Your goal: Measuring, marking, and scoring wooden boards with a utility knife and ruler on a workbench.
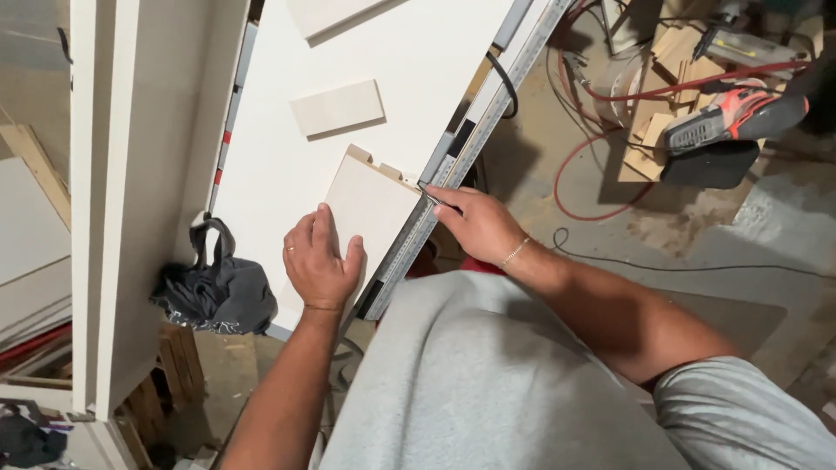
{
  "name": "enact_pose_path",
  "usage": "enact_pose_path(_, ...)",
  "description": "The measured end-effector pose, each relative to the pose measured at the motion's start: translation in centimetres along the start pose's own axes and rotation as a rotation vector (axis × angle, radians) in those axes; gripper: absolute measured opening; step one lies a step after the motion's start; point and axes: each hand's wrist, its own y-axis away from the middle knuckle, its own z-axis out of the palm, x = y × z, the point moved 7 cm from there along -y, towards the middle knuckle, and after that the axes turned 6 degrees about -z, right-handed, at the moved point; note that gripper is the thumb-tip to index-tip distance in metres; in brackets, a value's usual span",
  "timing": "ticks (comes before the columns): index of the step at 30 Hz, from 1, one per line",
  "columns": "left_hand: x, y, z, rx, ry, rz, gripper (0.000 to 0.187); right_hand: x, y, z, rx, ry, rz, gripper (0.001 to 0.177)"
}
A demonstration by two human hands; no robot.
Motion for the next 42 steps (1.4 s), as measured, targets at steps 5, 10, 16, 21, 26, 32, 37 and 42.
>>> enact_pose_path(5,0.0,0.0,-0.2,-0.003,0.021,0.013,0.068,3.4,0.4,0.5,0.021,-0.267,0.181,0.038)
enact_pose_path(10,0.3,-0.1,-0.2,-0.006,0.047,0.038,0.069,7.4,-0.7,2.2,0.011,-0.499,0.24,0.039)
enact_pose_path(16,0.9,-0.4,-0.7,-0.034,0.039,0.023,0.083,6.7,-2.0,2.9,0.036,-0.601,0.078,0.038)
enact_pose_path(21,4.3,-0.3,-1.9,-0.229,0.068,-0.066,0.118,5.2,-4.0,2.9,0.073,-0.496,0.031,0.027)
enact_pose_path(26,4.3,0.8,-0.7,-0.246,-0.047,-0.113,0.116,5.9,-5.4,3.8,0.061,-0.384,0.101,0.02)
enact_pose_path(32,4.0,1.2,-1.0,-0.187,-0.031,-0.03,0.108,6.2,-5.1,3.9,0.016,-0.254,0.11,0.025)
enact_pose_path(37,4.2,1.2,-1.9,-0.153,0.014,0.01,0.1,7.3,-2.4,2.4,0.064,-0.257,0.159,0.025)
enact_pose_path(42,3.4,1.4,-1.6,-0.194,0.006,0.048,0.102,8.2,2.2,-1.5,0.169,-0.033,0.258,0.046)
